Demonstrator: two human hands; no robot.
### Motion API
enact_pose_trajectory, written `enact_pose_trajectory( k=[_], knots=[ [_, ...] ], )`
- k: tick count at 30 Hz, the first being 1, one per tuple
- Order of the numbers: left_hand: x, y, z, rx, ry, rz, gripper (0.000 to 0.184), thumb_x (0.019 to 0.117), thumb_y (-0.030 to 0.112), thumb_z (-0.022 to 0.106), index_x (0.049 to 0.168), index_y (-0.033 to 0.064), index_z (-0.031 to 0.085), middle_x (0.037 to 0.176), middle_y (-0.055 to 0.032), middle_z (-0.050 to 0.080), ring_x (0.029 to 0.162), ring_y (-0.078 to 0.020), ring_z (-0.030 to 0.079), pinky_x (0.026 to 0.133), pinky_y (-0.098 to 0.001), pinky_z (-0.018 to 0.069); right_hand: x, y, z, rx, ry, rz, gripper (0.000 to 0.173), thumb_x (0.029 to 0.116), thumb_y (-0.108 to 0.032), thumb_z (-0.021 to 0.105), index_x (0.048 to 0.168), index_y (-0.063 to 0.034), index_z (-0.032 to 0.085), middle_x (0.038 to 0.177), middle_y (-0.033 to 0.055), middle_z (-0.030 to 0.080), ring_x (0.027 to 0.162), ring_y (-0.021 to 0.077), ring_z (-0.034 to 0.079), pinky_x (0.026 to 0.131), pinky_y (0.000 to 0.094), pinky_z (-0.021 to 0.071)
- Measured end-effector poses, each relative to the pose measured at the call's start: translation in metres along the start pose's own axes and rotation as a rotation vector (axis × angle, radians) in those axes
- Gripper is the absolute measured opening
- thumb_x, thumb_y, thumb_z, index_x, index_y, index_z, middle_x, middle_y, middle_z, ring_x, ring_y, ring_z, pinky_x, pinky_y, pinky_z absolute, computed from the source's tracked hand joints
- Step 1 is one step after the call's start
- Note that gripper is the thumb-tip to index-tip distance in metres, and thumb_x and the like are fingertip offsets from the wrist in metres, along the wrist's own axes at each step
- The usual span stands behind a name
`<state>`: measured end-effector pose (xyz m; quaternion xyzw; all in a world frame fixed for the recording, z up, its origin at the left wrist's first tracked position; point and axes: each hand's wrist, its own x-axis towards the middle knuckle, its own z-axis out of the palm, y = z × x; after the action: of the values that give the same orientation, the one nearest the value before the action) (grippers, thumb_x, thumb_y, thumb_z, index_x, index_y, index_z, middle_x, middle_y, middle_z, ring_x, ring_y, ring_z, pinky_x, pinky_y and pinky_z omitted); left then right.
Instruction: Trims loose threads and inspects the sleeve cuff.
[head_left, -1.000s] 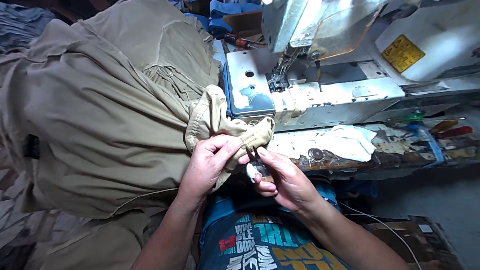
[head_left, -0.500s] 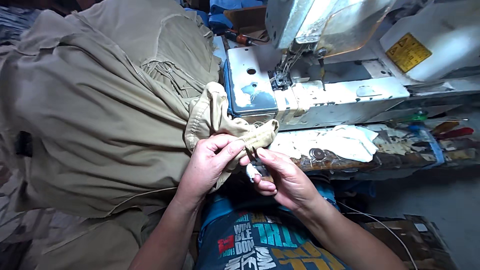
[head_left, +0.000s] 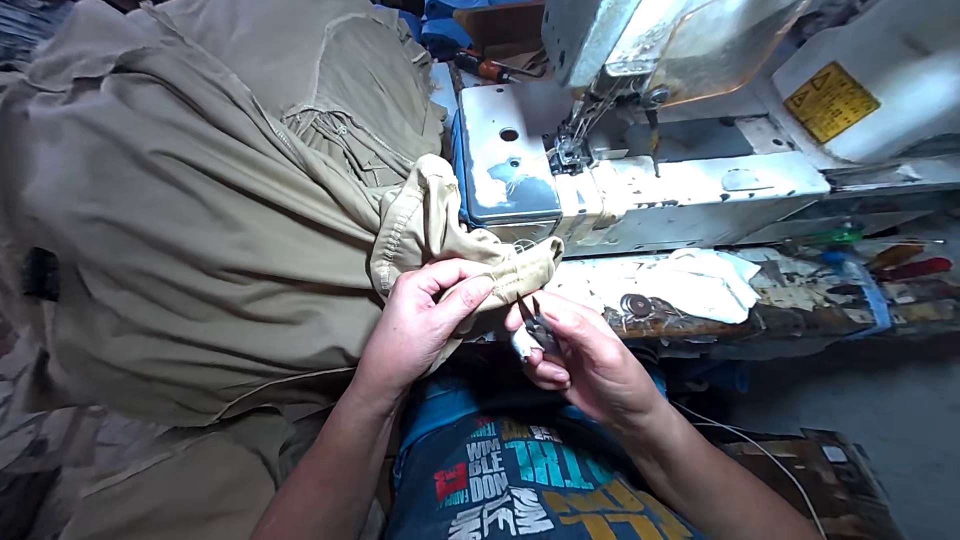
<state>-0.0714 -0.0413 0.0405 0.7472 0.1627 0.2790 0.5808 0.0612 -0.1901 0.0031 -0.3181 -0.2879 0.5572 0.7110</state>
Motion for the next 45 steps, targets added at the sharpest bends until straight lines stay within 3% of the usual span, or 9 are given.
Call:
enact_pose_trajectory(
  k=[5,15,29,33,36,40,42,45],
  knots=[
    [0.000,0.003,0.002,-0.037,0.001,-0.009,0.010,0.0946,0.007,0.067,0.095,0.0076,0.077,0.085,0.0019,0.072,0.073,-0.0021,0.065,0.065,-0.0168,0.0545,0.001,-0.001,0.000,0.041,0.074,0.078,0.031,0.1077,-0.028,0.047,0.105,-0.0074,0.069,0.076,-0.0037,0.061,0.052,-0.0043,0.048,0.047,0.0094,0.0393],
    [0.000,0.004,0.002,-0.052,-0.001,-0.027,0.013,0.0971,0.010,0.064,0.090,0.0079,0.075,0.078,0.0015,0.069,0.067,-0.0023,0.062,0.060,-0.0165,0.0521,0.001,0.000,0.003,0.059,0.079,0.109,0.031,0.1079,-0.027,0.045,0.104,-0.0069,0.068,0.075,-0.0036,0.061,0.051,-0.0045,0.047,0.047,0.0095,0.0384],
    [0.002,0.003,0.001,0.005,-0.029,-0.012,0.016,0.0974,0.010,0.063,0.084,0.0076,0.073,0.071,0.0021,0.065,0.062,-0.0019,0.059,0.056,-0.0158,0.0487,0.006,0.000,0.003,0.029,0.026,0.078,0.025,0.1036,-0.026,0.058,0.104,-0.0057,0.071,0.076,-0.0034,0.062,0.054,-0.0038,0.050,0.049,0.0105,0.0409],
    [0.001,0.000,0.001,0.110,-0.047,0.032,0.012,0.0938,0.011,0.068,0.084,0.0092,0.074,0.073,0.0043,0.064,0.068,-0.0017,0.060,0.063,-0.0167,0.0501,0.008,0.003,0.007,0.033,0.091,0.057,0.022,0.1036,-0.020,0.057,0.096,-0.0044,0.072,0.069,-0.0030,0.064,0.049,-0.0050,0.049,0.044,0.0096,0.0383],
    [0.000,-0.001,0.002,0.164,-0.036,0.015,0.013,0.0932,0.016,0.068,0.083,0.0115,0.075,0.074,0.0056,0.067,0.070,-0.0014,0.062,0.065,-0.0188,0.0506,0.003,0.004,0.008,-0.044,0.078,-0.071,0.025,0.1052,-0.020,0.055,0.093,-0.0064,0.073,0.069,-0.0048,0.064,0.051,-0.0066,0.047,0.045,0.0090,0.0355],
    [-0.001,0.005,0.000,-0.025,-0.034,-0.029,0.013,0.0961,0.010,0.067,0.086,0.0068,0.075,0.072,0.0011,0.067,0.063,-0.0025,0.061,0.057,-0.0163,0.0506,-0.006,0.001,0.001,-0.652,0.177,-0.459,0.018,0.1016,-0.035,0.063,0.114,-0.0212,0.066,0.084,-0.0152,0.060,0.067,-0.0108,0.049,0.058,0.0074,0.0412],
    [-0.002,0.008,0.001,-0.056,-0.035,-0.032,0.015,0.0984,0.010,0.064,0.088,0.0065,0.075,0.073,0.0009,0.068,0.063,-0.0023,0.061,0.058,-0.0167,0.0514,-0.007,0.000,0.000,-0.922,0.263,-0.651,0.023,0.0976,-0.027,0.069,0.117,-0.0147,0.067,0.098,-0.0093,0.065,0.083,-0.0070,0.058,0.074,0.0095,0.0499],
    [-0.002,0.011,0.004,-0.047,-0.027,-0.008,0.019,0.0996,0.010,0.062,0.086,0.0073,0.075,0.073,0.0016,0.067,0.062,-0.0018,0.060,0.057,-0.0165,0.0508,0.001,0.001,0.001,-1.170,0.360,-0.855,0.016,0.0946,-0.016,0.072,0.106,-0.0052,0.073,0.095,0.0015,0.070,0.084,-0.0002,0.063,0.077,0.0133,0.0527]
  ],
)
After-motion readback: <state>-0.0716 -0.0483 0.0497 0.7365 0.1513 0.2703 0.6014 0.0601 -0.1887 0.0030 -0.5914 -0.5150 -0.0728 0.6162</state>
